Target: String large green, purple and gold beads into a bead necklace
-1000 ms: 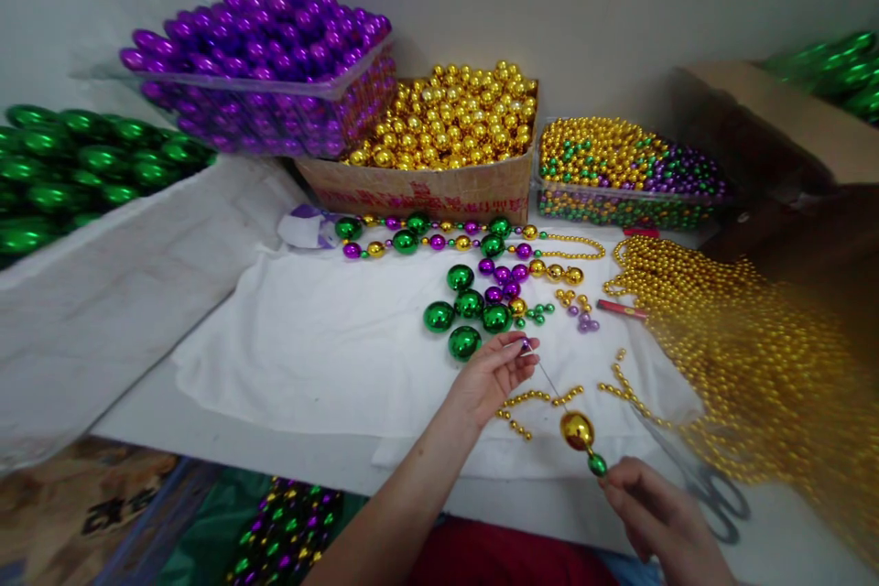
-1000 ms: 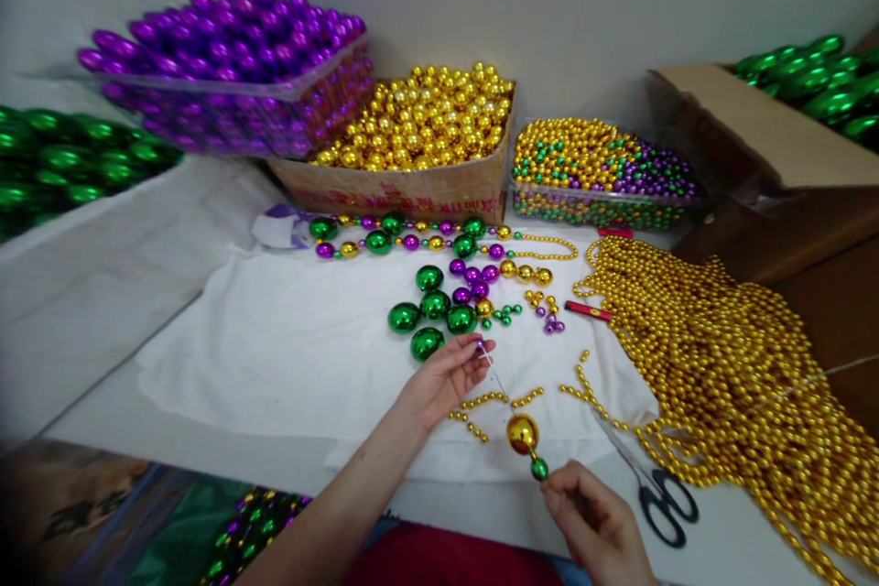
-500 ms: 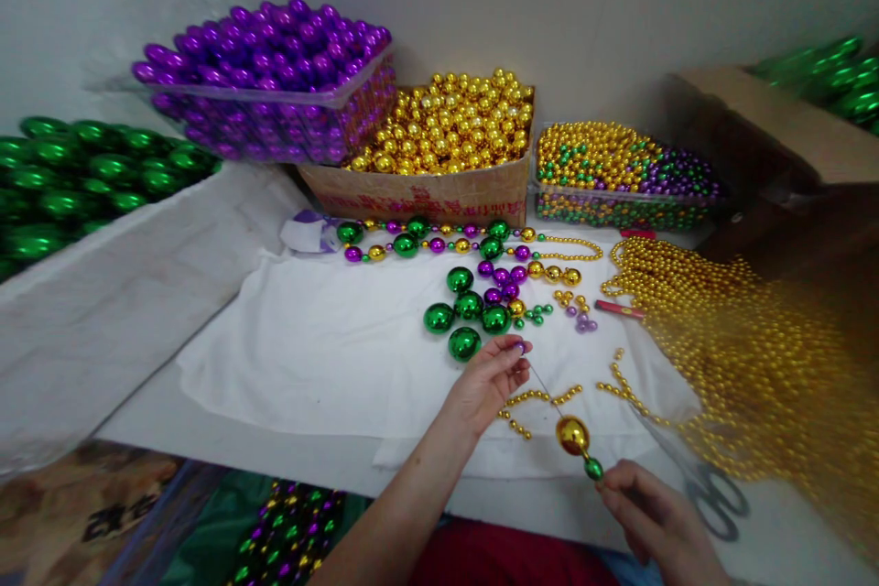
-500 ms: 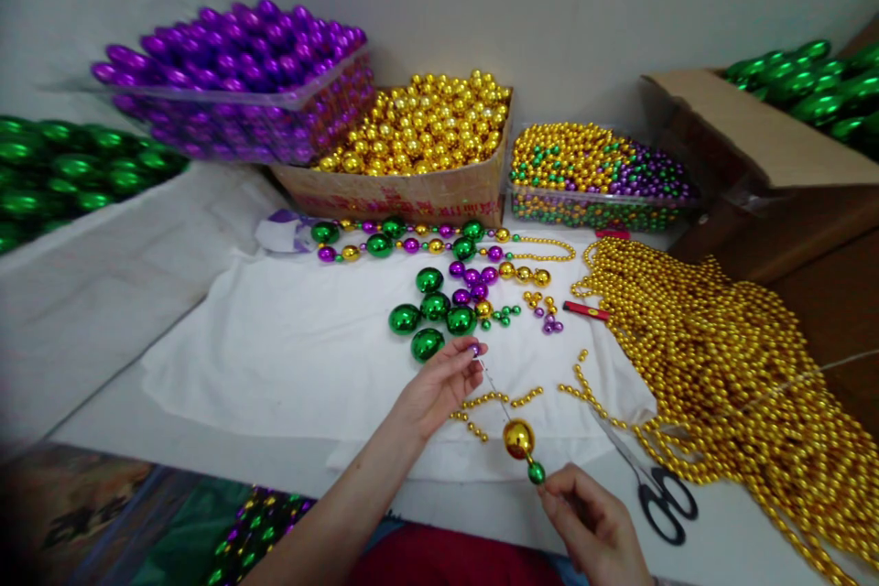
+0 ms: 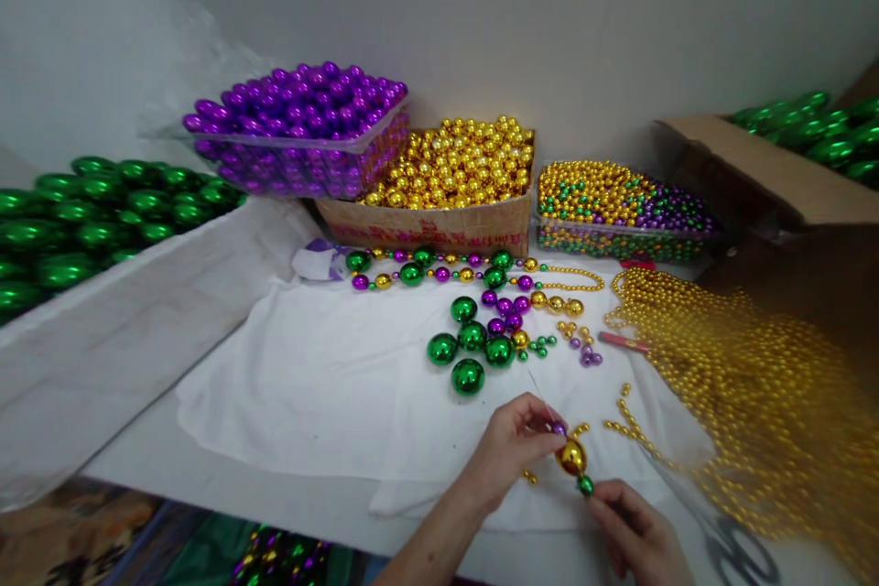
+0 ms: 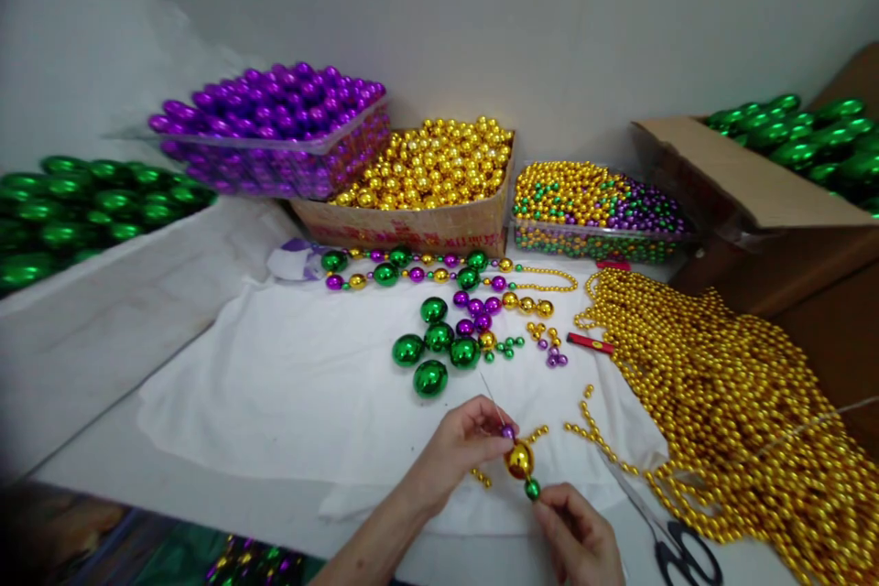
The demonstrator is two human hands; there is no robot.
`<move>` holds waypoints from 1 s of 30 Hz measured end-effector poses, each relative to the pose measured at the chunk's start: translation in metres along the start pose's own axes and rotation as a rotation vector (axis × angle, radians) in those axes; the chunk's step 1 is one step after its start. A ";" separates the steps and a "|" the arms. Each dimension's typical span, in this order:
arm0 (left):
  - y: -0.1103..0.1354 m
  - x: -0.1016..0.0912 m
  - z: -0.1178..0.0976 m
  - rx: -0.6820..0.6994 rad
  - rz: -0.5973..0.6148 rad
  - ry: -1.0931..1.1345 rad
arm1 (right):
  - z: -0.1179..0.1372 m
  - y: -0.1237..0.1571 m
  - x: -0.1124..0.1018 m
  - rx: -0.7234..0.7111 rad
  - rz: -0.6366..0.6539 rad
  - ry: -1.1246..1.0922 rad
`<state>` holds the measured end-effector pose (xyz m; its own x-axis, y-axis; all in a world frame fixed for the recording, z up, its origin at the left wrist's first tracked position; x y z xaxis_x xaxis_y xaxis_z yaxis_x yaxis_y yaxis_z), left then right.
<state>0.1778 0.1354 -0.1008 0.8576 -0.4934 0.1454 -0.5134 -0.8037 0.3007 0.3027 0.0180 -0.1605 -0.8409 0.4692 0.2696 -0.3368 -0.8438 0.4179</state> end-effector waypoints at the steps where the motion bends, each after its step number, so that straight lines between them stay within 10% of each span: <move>1: 0.000 0.001 -0.003 0.015 0.010 -0.029 | -0.001 -0.001 0.000 -0.005 -0.006 -0.002; 12: -0.005 -0.011 -0.040 0.172 0.051 -0.459 | -0.002 -0.004 0.005 0.025 0.058 -0.098; 18: -0.018 -0.073 -0.090 0.368 -0.518 -1.290 | -0.002 -0.009 -0.009 0.059 0.032 -0.130; 22: -0.039 -0.063 -0.086 0.415 -0.512 -1.644 | -0.013 -0.012 -0.001 0.153 0.094 -0.221; 26: -0.041 -0.057 -0.086 0.452 -0.413 -1.456 | -0.006 -0.005 0.006 0.164 0.091 -0.280; 30: -0.027 -0.068 -0.069 0.247 -0.168 -0.619 | 0.004 0.006 0.005 0.155 0.079 -0.293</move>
<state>0.1359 0.2137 -0.0541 0.7880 -0.3953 -0.4721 -0.4302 -0.9020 0.0372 0.2978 0.0163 -0.1527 -0.6970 0.4776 0.5349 -0.1880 -0.8415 0.5064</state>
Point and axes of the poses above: each hand's wrist, its own y-axis away from the middle knuckle, its own x-axis out of the palm, z = x × y, the point moved 9 cm from there along -y, towards the middle knuckle, and after that the axes turned 14 degrees about -y, right-handed, at the moved point
